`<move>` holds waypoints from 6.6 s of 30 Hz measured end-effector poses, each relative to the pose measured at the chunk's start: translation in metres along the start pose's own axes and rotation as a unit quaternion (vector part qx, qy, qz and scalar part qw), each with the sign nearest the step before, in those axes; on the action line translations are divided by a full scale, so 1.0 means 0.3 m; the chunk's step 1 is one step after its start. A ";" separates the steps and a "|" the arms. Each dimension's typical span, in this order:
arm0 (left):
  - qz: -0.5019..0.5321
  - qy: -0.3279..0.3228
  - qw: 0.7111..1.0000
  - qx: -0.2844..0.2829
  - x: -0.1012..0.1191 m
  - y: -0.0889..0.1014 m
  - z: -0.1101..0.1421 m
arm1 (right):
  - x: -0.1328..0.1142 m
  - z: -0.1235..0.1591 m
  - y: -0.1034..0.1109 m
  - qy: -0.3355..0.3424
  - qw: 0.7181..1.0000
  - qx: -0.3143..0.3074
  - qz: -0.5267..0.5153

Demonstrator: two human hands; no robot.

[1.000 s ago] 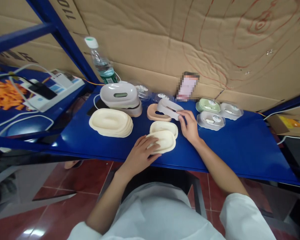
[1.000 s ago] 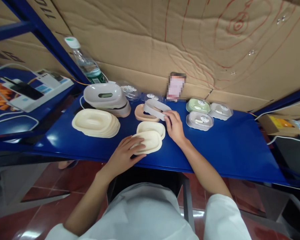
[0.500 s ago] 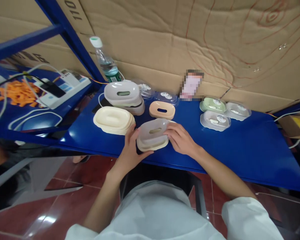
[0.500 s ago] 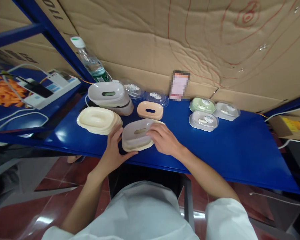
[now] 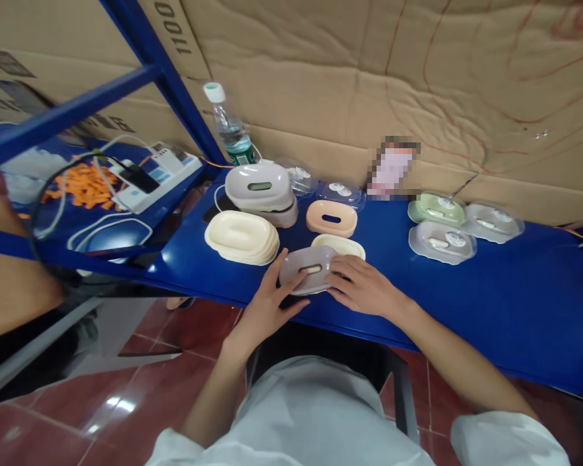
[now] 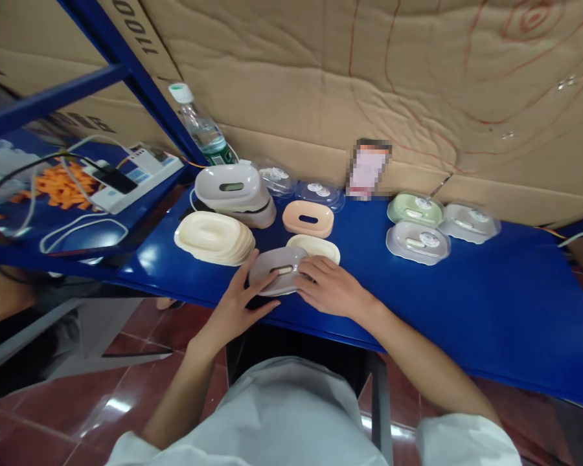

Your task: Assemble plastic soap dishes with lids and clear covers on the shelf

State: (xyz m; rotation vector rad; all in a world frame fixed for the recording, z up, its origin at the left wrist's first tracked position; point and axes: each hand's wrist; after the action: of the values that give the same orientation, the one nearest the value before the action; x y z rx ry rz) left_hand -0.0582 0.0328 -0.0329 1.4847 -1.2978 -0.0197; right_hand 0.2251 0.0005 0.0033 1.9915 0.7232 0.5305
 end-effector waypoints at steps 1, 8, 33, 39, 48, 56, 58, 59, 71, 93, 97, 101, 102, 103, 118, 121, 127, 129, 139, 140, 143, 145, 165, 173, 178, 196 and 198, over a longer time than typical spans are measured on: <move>0.002 -0.003 1.000 -0.005 0.001 0.001 0.001 | 0.000 0.003 0.000 -0.002 1.000 0.007 -0.009; 0.047 0.020 0.999 0.000 0.002 0.009 -0.005 | 0.168 -0.017 0.003 -0.122 0.991 -0.001 -0.053; 0.126 0.092 0.988 -0.011 0.003 0.032 -0.020 | 0.491 -0.234 -0.073 -0.359 0.912 -0.187 0.062; 0.137 0.087 0.987 -0.014 -0.016 0.029 -0.015 | 0.472 -0.208 0.001 -0.342 0.937 -0.063 0.045; 0.241 0.166 0.956 0.023 -0.022 0.001 -0.016 | 0.119 0.049 0.135 -0.203 0.977 0.031 -0.065; 0.194 0.156 0.968 0.030 -0.008 -0.001 -0.016 | -0.020 0.070 0.025 -0.125 0.985 -0.056 -0.108; 0.154 0.142 0.977 0.027 0.001 0.001 -0.020 | -0.029 0.069 0.021 -0.126 0.985 -0.065 -0.099; 0.139 0.134 0.981 0.027 0.005 0.001 -0.022 | -0.030 0.071 0.018 -0.133 0.985 -0.063 -0.094; 0.097 0.117 0.988 0.026 0.007 -0.006 -0.019 | -0.077 0.081 -0.005 -0.089 0.994 0.009 -0.058; 0.038 0.089 0.994 0.041 0.019 -0.026 -0.025 | -0.035 0.079 -0.006 -0.183 0.976 -0.005 -0.120; 0.010 0.076 0.996 0.042 0.017 -0.035 -0.024 | -0.028 0.086 -0.002 -0.169 0.980 -0.010 -0.105; 0.005 0.074 0.996 0.044 0.018 -0.037 -0.022 | -0.021 0.094 -0.007 -0.179 0.977 0.009 -0.119; 0.006 0.071 0.996 0.047 0.019 -0.037 -0.021 | -0.020 0.097 -0.009 -0.185 0.975 0.011 -0.125; 0.009 0.066 0.997 0.050 0.021 -0.036 -0.020 | -0.019 0.100 -0.011 -0.192 0.972 0.011 -0.132; 0.050 0.086 0.994 0.048 0.025 -0.044 0.008 | 0.007 0.110 0.002 -0.134 0.982 -0.005 -0.132; 0.050 0.099 0.993 0.040 0.037 -0.047 -0.002 | 0.018 0.121 0.000 -0.150 0.978 0.005 -0.143; 0.065 0.087 0.993 0.039 0.019 -0.050 0.002 | -0.001 0.130 -0.017 -0.109 0.993 0.008 -0.044; 0.067 0.086 0.993 0.041 0.006 -0.051 0.008 | -0.012 0.122 -0.019 -0.090 0.996 0.002 -0.015; 0.072 0.101 0.991 0.040 0.036 -0.049 -0.006 | -0.016 0.119 -0.010 -0.108 0.992 0.040 -0.049; 0.073 0.103 0.991 0.039 0.038 -0.048 -0.008 | -0.015 0.122 -0.011 -0.109 0.992 0.043 -0.050; 0.073 0.108 0.991 0.033 0.040 -0.042 -0.017 | -0.013 0.128 -0.013 -0.123 0.990 0.054 -0.053; 0.072 0.098 0.992 0.032 0.039 -0.039 -0.027 | -0.010 0.130 -0.016 -0.136 0.987 0.061 -0.055; -0.009 0.050 0.999 -0.009 0.022 -0.035 -0.066 | -0.018 0.103 -0.003 -0.205 0.977 -0.011 -0.060; -0.009 0.042 0.999 0.002 0.020 -0.038 -0.059 | 0.010 0.119 -0.012 -0.168 0.984 0.027 -0.054; 0.001 0.038 0.999 0.010 0.010 -0.054 -0.054 | 0.017 0.127 -0.020 -0.153 0.987 0.038 -0.039; 0.027 0.029 0.999 -0.005 0.026 -0.043 -0.058 | 0.032 0.138 -0.036 -0.168 0.984 0.007 -0.054; 0.039 0.032 0.999 -0.004 0.023 -0.043 -0.056 | 0.031 0.136 -0.036 -0.165 0.985 0.006 -0.057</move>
State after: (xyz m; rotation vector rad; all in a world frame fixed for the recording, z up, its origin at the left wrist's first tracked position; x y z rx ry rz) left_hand -0.0364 0.0368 -0.0314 1.4155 -1.3008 0.0731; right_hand 0.2541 -0.0142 -0.0250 1.9721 0.6278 0.1227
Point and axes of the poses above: each hand's wrist, its own z-axis away from the middle knuckle, its own y-axis out of the back of the hand, x = y × z, and after that the axes turned 7 degrees about z, right-handed
